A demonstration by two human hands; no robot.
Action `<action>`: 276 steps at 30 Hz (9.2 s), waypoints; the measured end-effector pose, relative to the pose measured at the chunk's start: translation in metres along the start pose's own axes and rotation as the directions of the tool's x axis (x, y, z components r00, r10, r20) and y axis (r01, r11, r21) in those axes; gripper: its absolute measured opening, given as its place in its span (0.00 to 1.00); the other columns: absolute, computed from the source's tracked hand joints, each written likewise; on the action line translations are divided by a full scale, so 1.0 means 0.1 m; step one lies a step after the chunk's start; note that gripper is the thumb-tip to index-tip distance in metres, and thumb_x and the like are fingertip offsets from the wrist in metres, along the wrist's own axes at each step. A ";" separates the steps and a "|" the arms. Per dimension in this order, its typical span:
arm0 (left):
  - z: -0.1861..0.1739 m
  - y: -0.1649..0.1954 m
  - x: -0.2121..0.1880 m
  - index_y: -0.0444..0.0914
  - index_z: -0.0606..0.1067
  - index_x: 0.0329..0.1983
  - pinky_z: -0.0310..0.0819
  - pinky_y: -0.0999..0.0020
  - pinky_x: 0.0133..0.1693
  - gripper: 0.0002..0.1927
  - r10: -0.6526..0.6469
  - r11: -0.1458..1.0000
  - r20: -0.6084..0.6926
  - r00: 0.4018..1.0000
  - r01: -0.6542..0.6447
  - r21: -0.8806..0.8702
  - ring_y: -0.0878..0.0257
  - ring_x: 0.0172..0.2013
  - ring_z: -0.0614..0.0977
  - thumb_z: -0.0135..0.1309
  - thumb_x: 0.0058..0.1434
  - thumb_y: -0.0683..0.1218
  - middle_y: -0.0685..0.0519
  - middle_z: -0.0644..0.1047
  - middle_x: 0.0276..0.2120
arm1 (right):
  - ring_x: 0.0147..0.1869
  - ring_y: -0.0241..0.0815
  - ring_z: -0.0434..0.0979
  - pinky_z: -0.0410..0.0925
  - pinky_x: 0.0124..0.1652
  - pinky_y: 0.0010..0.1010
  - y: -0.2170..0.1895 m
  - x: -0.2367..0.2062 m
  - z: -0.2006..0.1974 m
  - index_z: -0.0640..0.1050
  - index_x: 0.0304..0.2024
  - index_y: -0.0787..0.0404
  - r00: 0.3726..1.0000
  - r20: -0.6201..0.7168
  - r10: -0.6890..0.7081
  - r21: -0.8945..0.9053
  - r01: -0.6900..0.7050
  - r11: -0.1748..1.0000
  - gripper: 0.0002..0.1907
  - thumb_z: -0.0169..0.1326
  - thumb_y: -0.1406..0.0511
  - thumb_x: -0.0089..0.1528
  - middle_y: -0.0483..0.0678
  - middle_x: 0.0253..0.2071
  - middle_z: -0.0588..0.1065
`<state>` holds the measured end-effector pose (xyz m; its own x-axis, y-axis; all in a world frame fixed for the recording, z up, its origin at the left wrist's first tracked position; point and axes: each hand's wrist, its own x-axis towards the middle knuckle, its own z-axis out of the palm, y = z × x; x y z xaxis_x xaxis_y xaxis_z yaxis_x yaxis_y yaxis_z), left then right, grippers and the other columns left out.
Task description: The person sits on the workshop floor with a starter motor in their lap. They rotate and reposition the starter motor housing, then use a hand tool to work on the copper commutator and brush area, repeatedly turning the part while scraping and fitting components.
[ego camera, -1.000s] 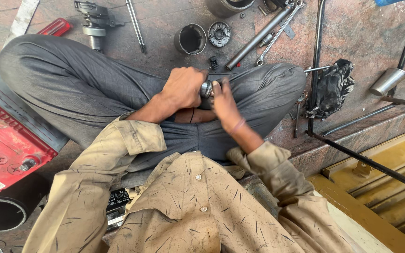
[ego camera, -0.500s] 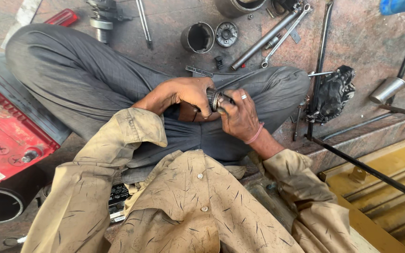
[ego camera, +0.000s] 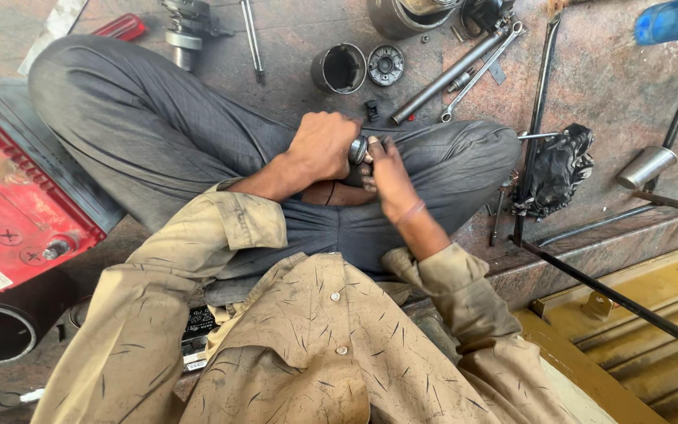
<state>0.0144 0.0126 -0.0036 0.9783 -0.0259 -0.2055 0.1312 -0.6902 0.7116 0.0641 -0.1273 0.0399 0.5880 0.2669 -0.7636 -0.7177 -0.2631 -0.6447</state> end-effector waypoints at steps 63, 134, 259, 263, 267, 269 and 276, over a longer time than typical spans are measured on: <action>-0.23 -0.01 -0.01 0.38 0.74 0.42 0.67 0.57 0.42 0.23 0.351 0.936 -0.388 0.852 -0.304 0.179 0.51 0.40 0.78 0.62 0.38 0.41 0.51 0.76 0.37 | 0.34 0.36 0.73 0.66 0.34 0.28 -0.45 -0.01 -0.51 0.73 0.46 0.60 0.988 0.070 -0.139 -0.281 0.153 0.947 0.09 0.47 0.61 0.73 0.44 0.32 0.72; -0.77 -0.39 0.69 0.39 0.78 0.57 0.74 0.51 0.51 0.37 0.249 0.969 0.070 0.966 -0.247 -0.028 0.40 0.51 0.78 0.68 0.38 0.34 0.42 0.73 0.54 | 0.42 0.62 0.79 0.70 0.41 0.49 -0.24 0.43 0.32 0.83 0.46 0.57 0.724 0.474 -0.502 -0.799 0.593 0.100 0.15 0.67 0.65 0.55 0.58 0.37 0.79; -0.58 -0.53 0.81 0.29 0.74 0.48 0.74 0.52 0.42 0.25 0.452 0.878 0.012 0.892 -0.443 -0.180 0.41 0.42 0.81 0.67 0.47 0.38 0.40 0.79 0.37 | 0.30 0.27 0.63 0.57 0.29 0.25 0.27 0.30 -0.03 0.78 0.44 0.67 0.563 0.095 -0.821 -0.570 0.707 0.419 0.04 0.61 0.73 0.68 0.43 0.30 0.70; -0.56 -0.54 0.81 0.30 0.75 0.49 0.76 0.54 0.44 0.26 0.492 0.855 -0.070 0.868 -0.496 -0.149 0.43 0.44 0.82 0.67 0.45 0.38 0.42 0.80 0.41 | 0.29 0.26 0.60 0.54 0.30 0.24 0.28 0.29 -0.11 0.79 0.44 0.67 0.593 0.084 -0.801 -0.573 0.687 0.448 0.05 0.62 0.71 0.69 0.40 0.27 0.69; -0.49 -0.53 0.81 0.30 0.75 0.50 0.77 0.54 0.42 0.28 0.443 0.883 -0.050 0.895 -0.446 -0.150 0.45 0.41 0.83 0.70 0.46 0.40 0.43 0.80 0.38 | 0.29 0.25 0.61 0.53 0.29 0.24 0.28 0.37 -0.11 0.79 0.44 0.66 0.608 0.067 -0.791 -0.523 0.696 0.491 0.05 0.61 0.69 0.69 0.39 0.29 0.72; -0.49 -0.53 0.81 0.29 0.75 0.51 0.76 0.54 0.42 0.28 0.439 0.887 -0.035 0.898 -0.439 -0.145 0.44 0.41 0.83 0.71 0.47 0.39 0.42 0.80 0.38 | 0.29 0.26 0.59 0.52 0.29 0.24 0.29 0.40 -0.11 0.79 0.44 0.66 0.634 0.040 -0.772 -0.528 0.670 0.523 0.06 0.62 0.69 0.69 0.39 0.28 0.70; -0.57 -0.53 0.82 0.28 0.75 0.50 0.75 0.53 0.45 0.30 0.472 0.864 -0.053 0.880 -0.474 -0.170 0.40 0.45 0.82 0.67 0.41 0.35 0.39 0.80 0.42 | 0.30 0.25 0.58 0.54 0.30 0.24 0.26 0.33 -0.16 0.79 0.44 0.66 0.654 0.063 -0.754 -0.542 0.657 0.525 0.07 0.63 0.67 0.68 0.38 0.28 0.67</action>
<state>0.0972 0.0882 -0.0200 0.9312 -0.3108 0.1906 -0.3231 -0.4609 0.8266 0.0703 -0.1402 -0.0026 0.9021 0.4313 -0.0114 0.2116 -0.4653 -0.8595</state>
